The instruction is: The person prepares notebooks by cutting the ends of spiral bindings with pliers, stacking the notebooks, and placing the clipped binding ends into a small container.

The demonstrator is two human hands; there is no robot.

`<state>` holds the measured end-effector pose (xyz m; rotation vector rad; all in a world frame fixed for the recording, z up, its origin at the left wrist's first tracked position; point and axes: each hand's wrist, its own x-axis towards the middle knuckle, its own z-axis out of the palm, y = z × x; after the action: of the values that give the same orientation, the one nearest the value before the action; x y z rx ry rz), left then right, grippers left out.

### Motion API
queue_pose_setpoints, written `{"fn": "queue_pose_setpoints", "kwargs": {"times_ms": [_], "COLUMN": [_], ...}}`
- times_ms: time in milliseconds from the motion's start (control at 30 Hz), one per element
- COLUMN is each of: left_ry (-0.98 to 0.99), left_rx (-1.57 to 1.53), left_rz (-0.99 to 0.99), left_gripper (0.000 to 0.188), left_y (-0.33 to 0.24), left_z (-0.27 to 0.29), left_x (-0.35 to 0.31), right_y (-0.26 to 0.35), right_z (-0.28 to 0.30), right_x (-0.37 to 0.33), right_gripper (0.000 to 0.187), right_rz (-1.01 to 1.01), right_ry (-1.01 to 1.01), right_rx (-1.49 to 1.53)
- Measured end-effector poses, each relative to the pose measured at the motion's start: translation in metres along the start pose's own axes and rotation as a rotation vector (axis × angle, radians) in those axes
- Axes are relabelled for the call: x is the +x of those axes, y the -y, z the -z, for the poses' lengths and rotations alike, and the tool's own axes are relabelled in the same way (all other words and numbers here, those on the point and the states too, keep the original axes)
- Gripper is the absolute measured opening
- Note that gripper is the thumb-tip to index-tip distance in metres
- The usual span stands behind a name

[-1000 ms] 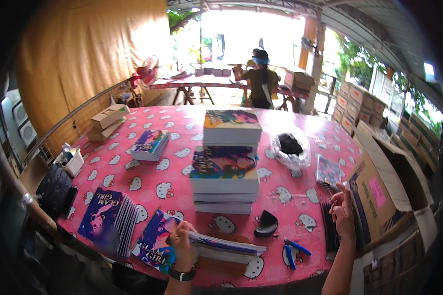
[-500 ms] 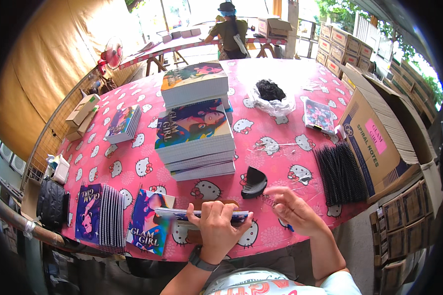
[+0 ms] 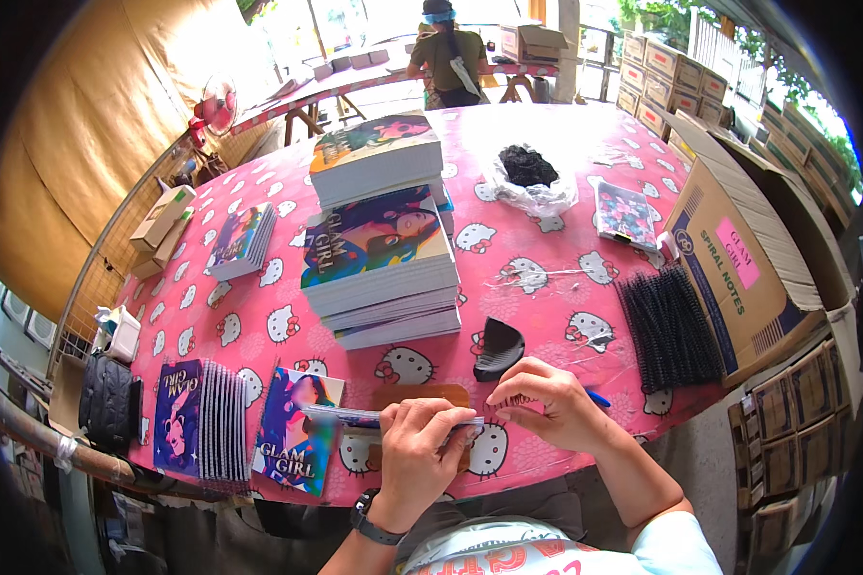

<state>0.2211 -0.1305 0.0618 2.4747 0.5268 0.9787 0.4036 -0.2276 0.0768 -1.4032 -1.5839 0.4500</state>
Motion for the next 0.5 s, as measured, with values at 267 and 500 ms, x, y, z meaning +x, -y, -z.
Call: {"fn": "queue_pose_setpoints", "kwargs": {"times_ms": [267,500], "left_ry": [-0.058,-0.028], "left_rx": [0.022,0.006], "left_rz": [-0.036,-0.025], "left_gripper": [0.024,0.021], "left_y": [0.004,-0.001], "left_z": [-0.002,-0.002], "left_x": [0.0,0.002], "right_y": [-0.003,-0.008], "right_z": [-0.004,-0.004], "right_x": [0.003,-0.007], "right_gripper": [0.022,0.04], "right_rz": [0.188,0.051], "right_ry": [0.023,0.093], "right_rx": [-0.137,-0.071]}}
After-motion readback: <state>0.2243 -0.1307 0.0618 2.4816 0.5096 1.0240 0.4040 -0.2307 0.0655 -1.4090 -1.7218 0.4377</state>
